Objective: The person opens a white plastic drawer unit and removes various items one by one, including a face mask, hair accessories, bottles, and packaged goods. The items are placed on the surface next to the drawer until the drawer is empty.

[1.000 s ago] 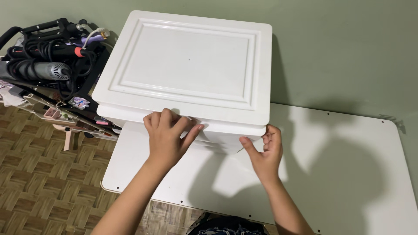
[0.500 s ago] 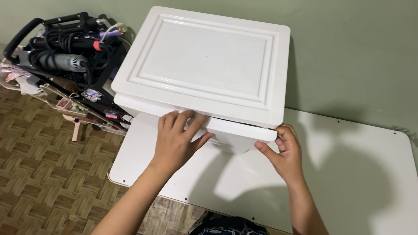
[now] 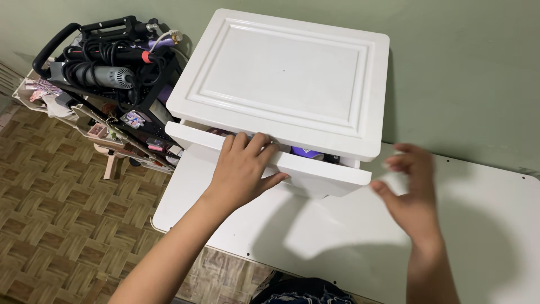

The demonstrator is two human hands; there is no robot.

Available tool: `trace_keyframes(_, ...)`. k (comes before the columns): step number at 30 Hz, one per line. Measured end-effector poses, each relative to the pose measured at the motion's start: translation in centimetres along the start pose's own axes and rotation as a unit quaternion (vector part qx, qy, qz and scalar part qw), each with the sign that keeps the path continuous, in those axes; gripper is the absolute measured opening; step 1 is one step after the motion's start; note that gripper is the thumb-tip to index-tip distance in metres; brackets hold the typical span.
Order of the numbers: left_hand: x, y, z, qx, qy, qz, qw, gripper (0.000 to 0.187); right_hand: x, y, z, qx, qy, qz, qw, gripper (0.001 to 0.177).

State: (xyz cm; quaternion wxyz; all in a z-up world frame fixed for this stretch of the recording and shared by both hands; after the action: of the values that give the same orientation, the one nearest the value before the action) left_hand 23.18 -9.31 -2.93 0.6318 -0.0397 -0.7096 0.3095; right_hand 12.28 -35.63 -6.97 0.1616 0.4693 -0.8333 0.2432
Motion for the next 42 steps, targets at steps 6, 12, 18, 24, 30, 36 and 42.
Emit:
trace_keyframes(6,-0.6,-0.2,-0.4,0.0,0.015,0.003,1.0,0.059,-2.2,-2.5,-10.6,0.171,0.225,-0.03,0.959,0.039)
trace_keyframes(12,-0.4,-0.1,-0.4,0.017,0.06,0.003,0.998,0.06,-6.2,-5.0,-11.5,0.17,0.285,-0.103,0.938,0.06)
trace_keyframes(18,0.4,-0.2,0.1,0.026,0.081,0.021,0.996,0.055,-6.1,-5.1,-11.2,0.173,0.291,-0.101,0.936,0.061)
trace_keyframes(24,0.4,1.0,0.7,-0.005,0.037,0.066,0.997,0.059,-6.9,-4.1,-13.1,0.282,0.417,-0.051,0.862,0.069)
trace_keyframes(30,-0.7,1.6,0.6,-0.006,0.01,0.079,0.997,0.083,-7.9,-2.6,-14.3,0.343,0.418,-0.038,0.841,0.069)
trace_keyframes(36,-1.9,0.4,0.2,0.013,0.009,-0.016,1.0,0.104,-7.2,0.5,-13.0,0.281,0.316,-0.044,0.905,0.027)
trace_keyframes(42,-2.6,-0.4,0.0,0.051,0.035,-0.086,0.994,0.118,-10.5,2.3,-11.6,0.256,0.359,-0.066,0.895,0.063)
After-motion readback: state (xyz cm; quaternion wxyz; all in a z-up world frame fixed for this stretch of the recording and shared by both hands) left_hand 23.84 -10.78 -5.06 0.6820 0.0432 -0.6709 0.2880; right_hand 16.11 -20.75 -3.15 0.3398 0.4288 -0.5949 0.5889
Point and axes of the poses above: each hand's wrist, its own y-axis away from the middle knuckle, its own x-axis out of the back of the hand, z = x × y, the point moved 10 cm from there along -y, towards the middle knuckle, and after that the axes turned 12 degrees about -x, right-handed, at the moved point
